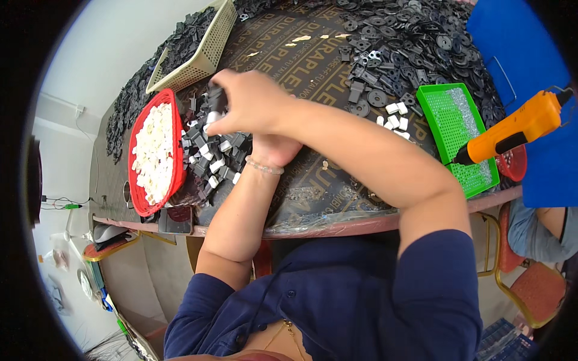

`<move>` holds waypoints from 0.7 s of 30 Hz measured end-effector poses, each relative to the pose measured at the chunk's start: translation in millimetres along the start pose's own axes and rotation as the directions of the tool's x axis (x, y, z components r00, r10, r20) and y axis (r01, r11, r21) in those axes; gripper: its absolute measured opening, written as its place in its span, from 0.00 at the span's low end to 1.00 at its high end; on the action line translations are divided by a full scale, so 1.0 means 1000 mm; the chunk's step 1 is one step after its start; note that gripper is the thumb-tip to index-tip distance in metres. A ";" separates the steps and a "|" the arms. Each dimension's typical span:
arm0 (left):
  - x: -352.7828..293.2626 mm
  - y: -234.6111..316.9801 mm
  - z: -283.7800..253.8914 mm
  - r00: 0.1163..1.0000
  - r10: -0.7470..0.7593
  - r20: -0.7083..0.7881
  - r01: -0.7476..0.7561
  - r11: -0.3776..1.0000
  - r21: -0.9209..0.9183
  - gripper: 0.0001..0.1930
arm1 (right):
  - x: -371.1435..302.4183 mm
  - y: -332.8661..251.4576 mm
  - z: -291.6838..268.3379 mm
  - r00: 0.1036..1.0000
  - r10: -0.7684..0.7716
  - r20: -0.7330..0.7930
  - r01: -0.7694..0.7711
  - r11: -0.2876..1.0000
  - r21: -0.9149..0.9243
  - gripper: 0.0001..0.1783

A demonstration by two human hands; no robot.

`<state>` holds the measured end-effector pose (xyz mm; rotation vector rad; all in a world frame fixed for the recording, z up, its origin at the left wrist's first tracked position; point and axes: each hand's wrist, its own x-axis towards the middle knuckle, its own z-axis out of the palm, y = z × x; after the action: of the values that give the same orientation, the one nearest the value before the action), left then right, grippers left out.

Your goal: Assembling small black plastic components by inserting white inserts at a workbench.

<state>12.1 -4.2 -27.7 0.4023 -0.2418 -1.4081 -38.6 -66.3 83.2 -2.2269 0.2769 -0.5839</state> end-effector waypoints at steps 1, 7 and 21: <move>0.001 0.005 -0.019 0.998 -0.047 0.051 0.052 0.995 -0.084 0.27 | 0.017 -0.001 0.018 0.999 -0.038 0.016 0.038 0.999 0.025 0.46; 0.008 0.009 -0.033 0.994 -0.108 0.029 0.111 0.979 -0.169 0.23 | 0.062 0.034 0.075 0.897 -0.369 -0.242 0.328 0.925 -0.194 0.43; -0.017 -0.028 0.030 0.880 0.087 0.467 -0.430 -0.269 0.862 0.18 | -0.110 0.166 -0.090 0.974 0.028 -0.226 -0.210 0.489 -0.847 0.30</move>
<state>-27.8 5.3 -11.1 1.4450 -1.6979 -0.3920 -180.1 -192.8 -25.3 -3.0947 1.0251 -0.6527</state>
